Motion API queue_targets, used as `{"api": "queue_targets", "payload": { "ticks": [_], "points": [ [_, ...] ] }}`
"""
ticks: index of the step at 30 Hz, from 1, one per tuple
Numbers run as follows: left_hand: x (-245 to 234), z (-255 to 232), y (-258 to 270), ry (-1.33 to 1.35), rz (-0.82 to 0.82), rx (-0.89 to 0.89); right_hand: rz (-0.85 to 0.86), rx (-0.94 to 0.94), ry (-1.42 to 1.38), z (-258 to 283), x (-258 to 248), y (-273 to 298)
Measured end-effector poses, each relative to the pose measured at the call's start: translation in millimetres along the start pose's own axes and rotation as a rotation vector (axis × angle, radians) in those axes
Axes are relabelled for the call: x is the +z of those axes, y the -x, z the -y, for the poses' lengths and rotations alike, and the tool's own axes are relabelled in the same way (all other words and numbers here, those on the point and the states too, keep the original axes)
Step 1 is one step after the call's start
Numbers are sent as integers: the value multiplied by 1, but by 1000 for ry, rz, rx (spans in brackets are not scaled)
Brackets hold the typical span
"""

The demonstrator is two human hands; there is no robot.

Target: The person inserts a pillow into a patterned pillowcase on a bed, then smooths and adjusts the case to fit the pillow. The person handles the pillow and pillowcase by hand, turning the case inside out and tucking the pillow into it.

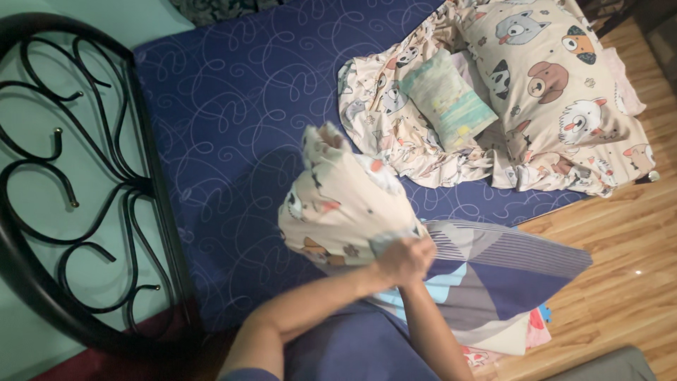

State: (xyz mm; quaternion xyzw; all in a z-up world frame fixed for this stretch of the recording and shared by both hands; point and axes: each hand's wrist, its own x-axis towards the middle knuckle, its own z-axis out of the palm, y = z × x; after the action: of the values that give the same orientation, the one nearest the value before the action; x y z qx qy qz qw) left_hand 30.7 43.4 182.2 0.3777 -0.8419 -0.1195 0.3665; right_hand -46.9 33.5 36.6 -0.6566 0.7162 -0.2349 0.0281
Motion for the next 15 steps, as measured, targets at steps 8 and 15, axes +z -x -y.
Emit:
{"api": "queue_targets", "payload": {
  "ticks": [8, 15],
  "points": [
    [-30, 11, 4, 80, -84, -48, -37, 10, -612, -56, 29, -1],
    [-18, 80, 125, -72, -210, -365, -175, -149, -802, -90, 8, -61]
  ]
}}
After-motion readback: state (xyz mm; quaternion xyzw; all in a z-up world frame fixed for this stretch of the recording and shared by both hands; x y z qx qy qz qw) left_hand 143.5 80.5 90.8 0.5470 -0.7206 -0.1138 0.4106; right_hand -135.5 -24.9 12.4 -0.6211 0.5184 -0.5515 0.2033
